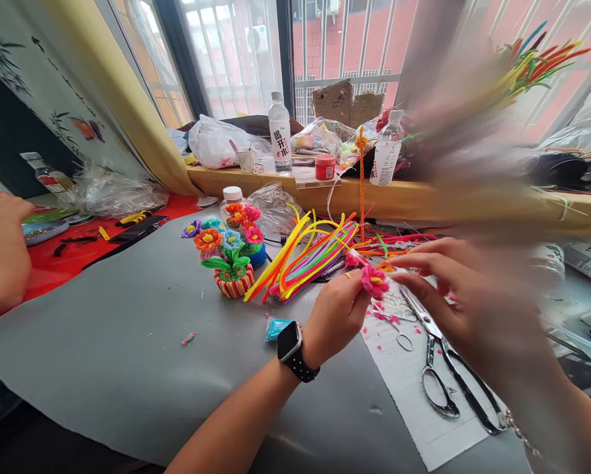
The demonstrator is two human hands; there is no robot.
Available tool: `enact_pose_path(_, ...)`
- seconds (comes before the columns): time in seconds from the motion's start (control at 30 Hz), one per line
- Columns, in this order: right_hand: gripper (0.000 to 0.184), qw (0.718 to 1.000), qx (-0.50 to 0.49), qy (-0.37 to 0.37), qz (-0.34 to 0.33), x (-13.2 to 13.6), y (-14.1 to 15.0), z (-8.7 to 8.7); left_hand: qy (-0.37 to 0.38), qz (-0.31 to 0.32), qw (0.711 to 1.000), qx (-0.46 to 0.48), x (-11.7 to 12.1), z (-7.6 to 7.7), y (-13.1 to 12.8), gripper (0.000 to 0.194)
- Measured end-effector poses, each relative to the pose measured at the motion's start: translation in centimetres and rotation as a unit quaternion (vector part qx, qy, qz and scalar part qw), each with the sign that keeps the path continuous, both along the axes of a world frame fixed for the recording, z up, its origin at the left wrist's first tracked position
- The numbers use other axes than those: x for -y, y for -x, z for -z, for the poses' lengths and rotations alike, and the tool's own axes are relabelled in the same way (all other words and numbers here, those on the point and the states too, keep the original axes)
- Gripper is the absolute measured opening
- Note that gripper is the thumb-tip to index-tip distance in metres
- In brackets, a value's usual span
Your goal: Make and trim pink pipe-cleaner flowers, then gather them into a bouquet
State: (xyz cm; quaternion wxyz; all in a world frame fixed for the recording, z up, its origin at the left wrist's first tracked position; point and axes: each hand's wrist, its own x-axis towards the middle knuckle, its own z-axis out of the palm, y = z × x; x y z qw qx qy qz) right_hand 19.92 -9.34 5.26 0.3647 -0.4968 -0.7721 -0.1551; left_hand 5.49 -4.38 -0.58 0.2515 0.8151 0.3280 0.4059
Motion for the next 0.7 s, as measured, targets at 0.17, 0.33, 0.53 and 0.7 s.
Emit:
enact_pose_path(0.17,0.027,0.996,-0.025,0.081,0.033,-0.4,-0.4,0.4,0.07,-0.029,0.995,0.066,0.0,-0.2,0.2,0.029)
enact_pose_path(0.33,0.023,0.987,-0.042,0.155,0.01,-1.1,0.0,1.3,0.094,-0.012,0.99,0.105,-0.2,-0.3,0.2,0.029)
enact_pose_path(0.53,0.012,0.975,-0.086,0.205,-0.015,-1.3,0.5,1.2,0.08,0.032,0.99,0.11,-0.3,-0.2,0.0,0.028)
enact_pose_path(0.7,0.016,0.957,-0.107,0.265,-0.055,-1.4,-0.4,0.7,0.146,0.088,0.977,0.126,-0.1,-0.5,-0.1,0.033)
